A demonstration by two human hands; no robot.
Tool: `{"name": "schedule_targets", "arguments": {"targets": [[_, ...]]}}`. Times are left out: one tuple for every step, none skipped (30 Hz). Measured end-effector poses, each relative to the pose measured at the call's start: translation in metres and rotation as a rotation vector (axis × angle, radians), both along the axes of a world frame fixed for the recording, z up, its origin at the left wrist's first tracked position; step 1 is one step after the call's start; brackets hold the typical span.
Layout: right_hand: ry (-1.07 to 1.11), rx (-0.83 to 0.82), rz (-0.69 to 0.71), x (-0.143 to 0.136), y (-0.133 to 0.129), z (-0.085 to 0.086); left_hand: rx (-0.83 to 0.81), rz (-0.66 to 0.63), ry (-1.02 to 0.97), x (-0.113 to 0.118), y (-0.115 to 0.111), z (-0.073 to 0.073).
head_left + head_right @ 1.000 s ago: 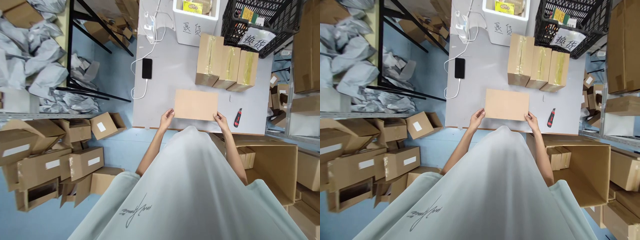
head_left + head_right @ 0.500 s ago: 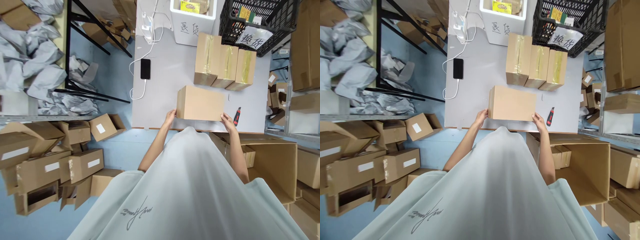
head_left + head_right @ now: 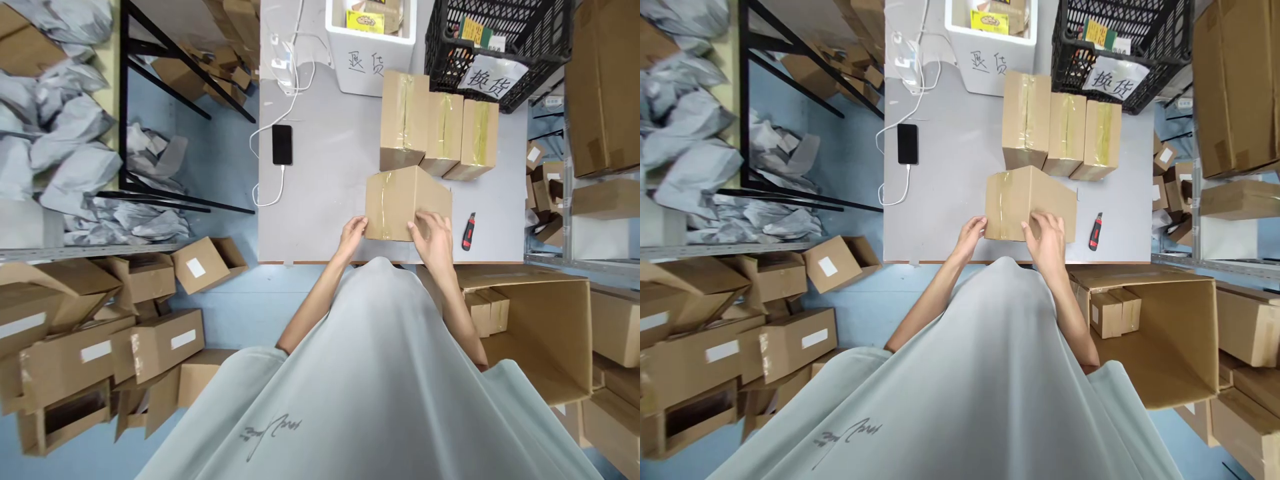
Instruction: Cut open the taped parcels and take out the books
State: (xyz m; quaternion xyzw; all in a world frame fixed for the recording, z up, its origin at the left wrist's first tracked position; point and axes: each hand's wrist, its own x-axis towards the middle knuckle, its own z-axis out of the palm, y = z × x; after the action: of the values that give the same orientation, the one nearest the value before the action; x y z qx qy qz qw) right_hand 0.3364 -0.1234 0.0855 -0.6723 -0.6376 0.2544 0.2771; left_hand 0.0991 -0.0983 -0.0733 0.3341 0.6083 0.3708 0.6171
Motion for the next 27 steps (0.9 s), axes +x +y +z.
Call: {"name": "schedule_targets", "arguments": {"targets": [[-0.009,0.008,-0.020,0.002,0.000,0.001,0.018,0.001,0.004,0.002,0.000,0.007],[-0.013,0.017,-0.038,0.006,0.000,0.001,0.044,0.003,0.013,0.002,-0.001,0.015],[-0.012,0.022,-0.051,0.010,-0.001,0.003,0.078,0.004,0.028,0.001,-0.002,0.024],[-0.007,0.024,-0.059,0.013,-0.001,0.004,0.119,0.003,0.053,-0.001,-0.003,0.033],[0.000,0.023,-0.064,0.017,-0.001,0.005,0.163,0.002,0.089,-0.004,-0.006,0.044],[0.008,0.019,-0.069,0.019,-0.002,0.004,0.209,-0.001,0.132,-0.008,-0.008,0.054],[0.017,0.011,-0.073,0.021,-0.002,0.003,0.255,-0.005,0.175,-0.013,-0.011,0.064],[0.029,-0.001,-0.076,0.022,-0.002,0.000,0.295,-0.011,0.218,-0.019,-0.014,0.073],[0.043,-0.019,-0.080,0.022,-0.002,-0.004,0.326,-0.018,0.256,-0.024,-0.018,0.080],[0.059,-0.041,-0.088,0.021,-0.003,-0.010,0.345,-0.026,0.289,-0.029,-0.021,0.086],[0.076,-0.070,-0.098,0.020,-0.004,-0.016,0.350,-0.033,0.314,-0.034,-0.024,0.090],[0.089,-0.101,-0.107,0.018,-0.005,-0.022,0.344,-0.038,0.334,-0.038,-0.027,0.091],[0.095,-0.131,-0.116,0.016,-0.006,-0.028,0.331,-0.037,0.347,-0.040,-0.030,0.091],[0.095,-0.154,-0.125,0.015,-0.008,-0.033,0.316,-0.032,0.354,-0.042,-0.032,0.089],[0.090,-0.167,-0.129,0.013,-0.010,-0.037,0.304,-0.022,0.354,-0.042,-0.035,0.087],[0.083,-0.169,-0.128,0.012,-0.012,-0.039,0.300,-0.009,0.352,-0.042,-0.037,0.085],[0.076,-0.162,-0.123,0.012,-0.014,-0.040,0.301,0.006,0.347,-0.040,-0.039,0.082],[0.069,-0.148,-0.118,0.013,-0.015,-0.040,0.307,0.017,0.342,-0.037,-0.041,0.080],[0.060,-0.133,-0.115,0.014,-0.017,-0.039,0.314,0.023,0.337,-0.035,-0.042,0.079],[0.048,-0.121,-0.114,0.016,-0.018,-0.038,0.322,0.022,0.333,-0.031,-0.043,0.078],[0.033,-0.113,-0.119,0.019,-0.019,-0.037,0.330,0.016,0.326,-0.028,-0.044,0.078],[0.016,-0.108,-0.130,0.022,-0.020,-0.037,0.341,0.007,0.316,-0.025,-0.044,0.078],[0.000,-0.106,-0.145,0.027,-0.021,-0.036,0.355,-0.005,0.303,-0.022,-0.043,0.077],[-0.013,-0.106,-0.163,0.032,-0.022,-0.037,0.371,-0.019,0.289,-0.019,-0.042,0.075],[-0.021,-0.107,-0.180,0.038,-0.022,-0.038,0.383,-0.033,0.274,-0.017,-0.039,0.071],[-0.025,-0.108,-0.196,0.045,-0.022,-0.039,0.381,-0.044,0.259,-0.014,-0.035,0.066],[-0.028,-0.107,-0.212,0.053,-0.023,-0.042,0.353,-0.049,0.248,-0.012,-0.030,0.058]]}}
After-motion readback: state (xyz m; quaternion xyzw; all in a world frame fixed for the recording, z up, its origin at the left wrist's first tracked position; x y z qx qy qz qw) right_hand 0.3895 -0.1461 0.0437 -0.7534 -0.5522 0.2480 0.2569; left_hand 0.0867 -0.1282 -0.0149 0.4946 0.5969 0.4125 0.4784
